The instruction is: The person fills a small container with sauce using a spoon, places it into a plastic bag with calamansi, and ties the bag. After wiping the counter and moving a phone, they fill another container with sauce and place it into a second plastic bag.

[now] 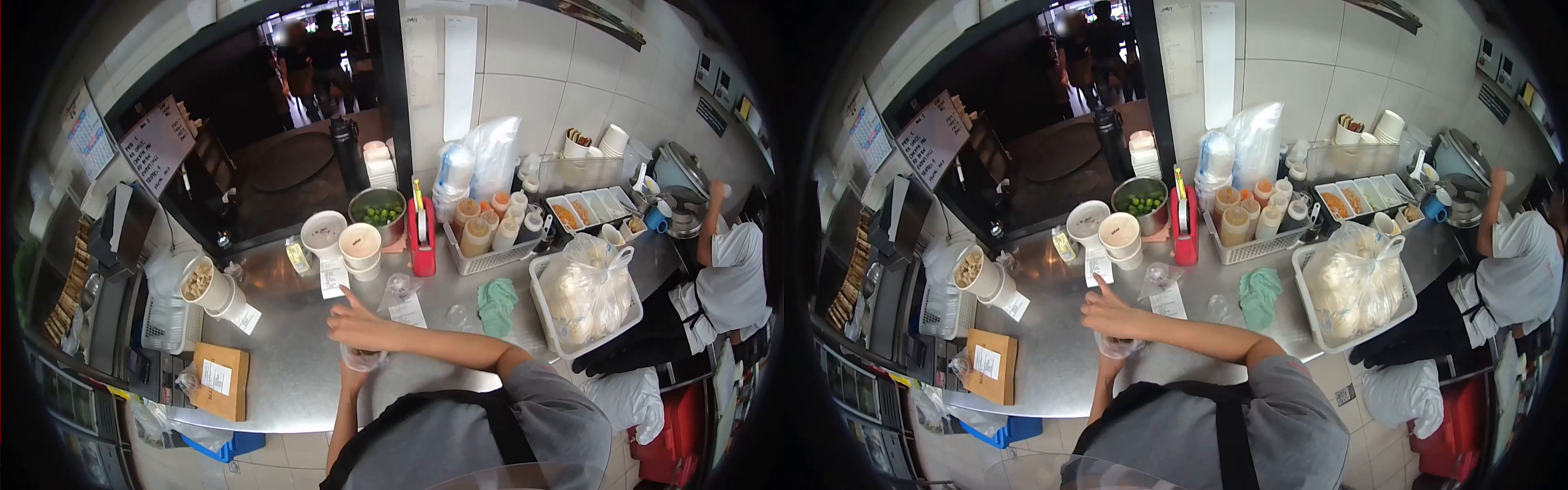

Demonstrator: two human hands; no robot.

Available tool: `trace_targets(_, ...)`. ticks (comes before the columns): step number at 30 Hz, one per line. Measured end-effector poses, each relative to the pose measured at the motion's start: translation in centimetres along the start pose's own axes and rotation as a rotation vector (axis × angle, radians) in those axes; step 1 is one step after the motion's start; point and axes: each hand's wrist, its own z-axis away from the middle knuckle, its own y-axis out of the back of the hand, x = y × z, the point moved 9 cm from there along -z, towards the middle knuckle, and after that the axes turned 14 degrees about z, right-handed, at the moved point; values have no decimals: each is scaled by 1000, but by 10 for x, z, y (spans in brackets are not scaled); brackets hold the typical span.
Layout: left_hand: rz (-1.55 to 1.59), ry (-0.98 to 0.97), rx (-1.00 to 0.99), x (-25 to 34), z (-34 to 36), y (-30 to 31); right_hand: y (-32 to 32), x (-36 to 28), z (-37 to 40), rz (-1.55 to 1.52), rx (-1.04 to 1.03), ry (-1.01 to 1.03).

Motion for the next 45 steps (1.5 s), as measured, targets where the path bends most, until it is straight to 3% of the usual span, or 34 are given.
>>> trace_targets(2, 20, -35, 14, -8, -4, 2, 27, 26, -1, -116, 131, -163)
trace_targets(5, 100, -35, -24, -35, -2, 2, 89, 46, 26, -256, 522, -331)
trace_targets(8, 88, -39, -2, -2, 0, -3, 25, 9, 19, 3, 383, -68)
trace_targets(10, -44, -16, -12, 22, -1, -5, -8, 2, 8, 42, 126, 6)
trace_targets(11, 52, 33, -22, 13, 0, -4, -22, 4, 3, 68, 3, 44)
trace_targets(14, 223, 111, -38, -24, 1, -1, 79, 40, 15, -184, 387, -133)
trace_targets(17, 208, 83, -21, -23, -2, 1, 123, 54, 37, -275, 485, -358)
trace_targets(20, 208, 92, -11, -25, 2, -1, 34, 42, 28, -49, 50, -301)
trace_targets(23, 102, 150, -21, -33, 1, 4, 0, 59, 31, 20, -49, -244)
trace_targets(26, 133, 85, -14, -27, 0, 0, 101, 73, 53, -284, 441, -431)
trace_targets(29, 165, 28, -30, -6, -2, -3, 59, 19, 56, -436, 121, -84)
trace_targets(33, 156, 108, -5, -43, 3, 7, -29, -5, 63, -324, -406, -57)
trace_targets(36, 137, 146, 1, -30, 4, 1, 54, 42, 68, -810, 269, -182)
trace_targets(38, 137, 160, -2, -34, 2, 3, 63, 81, 87, -1133, 321, -548)
trace_targets(41, 29, 161, -33, -33, 1, 7, 20, 97, 105, -659, -88, -597)
trace_targets(44, 156, 115, -98, -6, -8, -1, -59, 55, 101, -551, 37, -273)
trace_targets(45, 190, 74, -132, 1, -15, -6, -62, 43, 95, -672, 71, -298)
